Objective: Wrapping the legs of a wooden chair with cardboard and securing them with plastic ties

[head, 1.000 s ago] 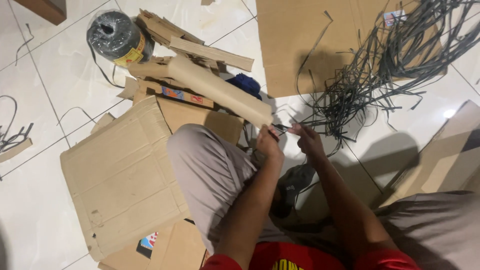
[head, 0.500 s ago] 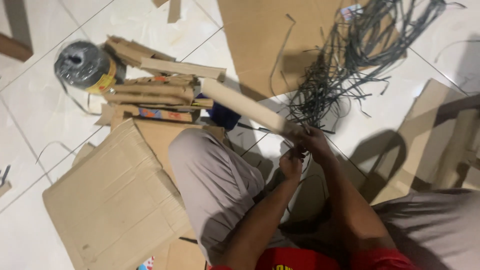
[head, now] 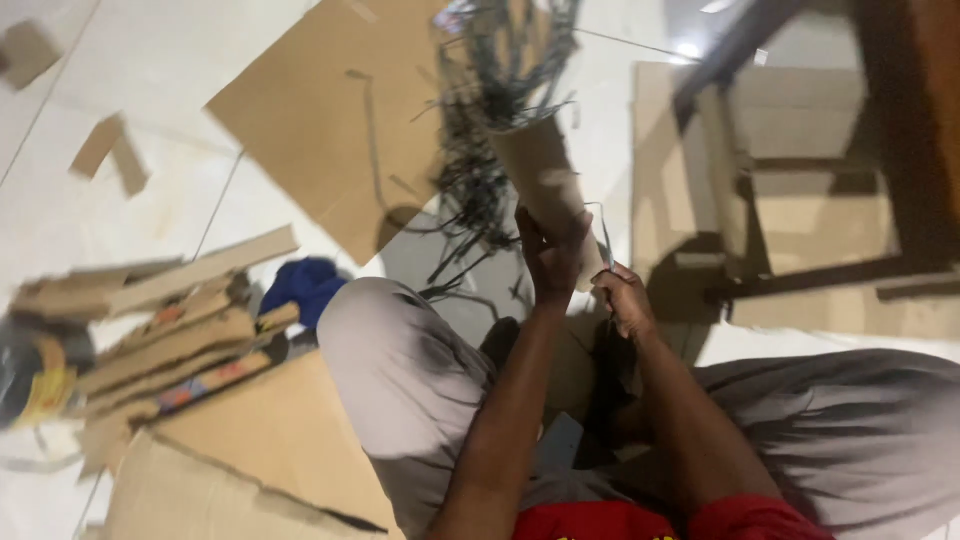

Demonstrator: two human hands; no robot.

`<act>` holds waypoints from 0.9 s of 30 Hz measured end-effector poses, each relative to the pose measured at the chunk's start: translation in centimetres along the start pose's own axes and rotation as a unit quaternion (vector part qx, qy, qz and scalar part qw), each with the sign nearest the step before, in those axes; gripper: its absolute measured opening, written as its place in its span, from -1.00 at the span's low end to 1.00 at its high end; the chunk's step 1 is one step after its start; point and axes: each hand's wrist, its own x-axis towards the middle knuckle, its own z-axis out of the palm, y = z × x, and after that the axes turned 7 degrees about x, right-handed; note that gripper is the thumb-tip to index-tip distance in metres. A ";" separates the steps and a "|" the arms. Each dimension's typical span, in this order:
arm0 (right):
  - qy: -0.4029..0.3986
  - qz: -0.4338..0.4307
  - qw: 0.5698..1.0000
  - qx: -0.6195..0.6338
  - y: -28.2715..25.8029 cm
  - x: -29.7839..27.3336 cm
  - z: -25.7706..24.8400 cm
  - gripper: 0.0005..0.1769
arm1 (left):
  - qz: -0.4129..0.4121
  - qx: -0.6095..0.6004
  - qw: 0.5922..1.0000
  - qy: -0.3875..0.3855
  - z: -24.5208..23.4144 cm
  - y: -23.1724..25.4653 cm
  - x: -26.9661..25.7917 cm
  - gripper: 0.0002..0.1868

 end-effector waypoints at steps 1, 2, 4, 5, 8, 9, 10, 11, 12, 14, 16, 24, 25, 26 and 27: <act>0.040 -0.021 0.999 -0.016 1.5 1.3 -1.9 -0.71 | 0.020 0.023 0.999 -0.015 1.4 0.3 -0.6 -0.25; 0.081 -0.039 0.995 -0.032 3.1 2.6 -4.0 -0.65 | 0.040 0.046 0.998 -0.030 2.8 0.5 -1.4 -0.22; 0.115 -0.078 0.990 -0.031 2.7 1.5 -5.8 -0.68 | 0.089 0.087 0.989 -0.086 4.3 0.9 -3.9 -0.19; 0.133 -0.112 0.984 -0.041 2.5 0.9 -6.7 -0.70 | 0.142 0.124 0.975 -0.121 4.9 1.1 -5.1 -0.16; 0.187 -0.209 0.957 -0.077 1.5 -1.7 -8.3 -0.77 | 0.088 0.034 0.958 -0.272 7.5 -1.3 -8.4 -0.36; 0.202 -0.211 0.954 -0.071 1.0 -2.6 -8.9 -0.77 | 0.086 0.033 0.953 -0.288 8.1 -2.3 -8.8 -0.36; 0.220 -0.255 0.937 -0.094 0.7 -3.5 -9.2 -0.79 | 0.118 0.040 0.939 -0.321 8.5 -3.4 -9.3 -0.52; 0.238 -0.297 0.917 -0.119 0.4 -4.4 -9.6 -0.81 | 0.150 0.045 0.922 -0.353 8.9 -4.5 -9.7 -0.65; 0.251 -0.300 0.913 -0.114 -0.2 -5.2 -10.1 -0.81 | 0.151 0.043 0.917 -0.367 9.7 -6.8 -9.7 -0.65; 0.397 -0.295 0.863 -0.100 -1.2 -7.0 -11.2 -0.83 | 0.128 0.029 0.903 -0.409 11.1 -11.5 -10.0 -0.70; 0.433 -0.316 0.841 -0.068 -2.6 -8.2 -11.5 -0.83 | 0.110 0.043 0.896 -0.428 11.9 -10.2 -11.4 -0.71; 0.438 -0.360 0.824 0.008 -8.2 -10.9 -11.3 -0.60 | 0.081 0.185 0.857 -0.475 16.3 -13.3 -10.3 -0.66; 0.433 -0.361 0.826 -0.002 -8.3 -10.3 -11.8 -0.57 | 0.069 0.217 0.844 -0.485 16.8 -13.2 -10.0 -0.63; 0.429 -0.359 0.829 -0.011 -8.2 -9.7 -12.1 -0.53 | 0.056 0.252 0.830 -0.494 17.1 -13.2 -9.6 -0.59; 0.432 -0.359 0.827 -0.008 -9.0 -9.7 -11.9 -0.53 | 0.057 0.253 0.828 -0.498 17.8 -11.8 -9.2 -0.59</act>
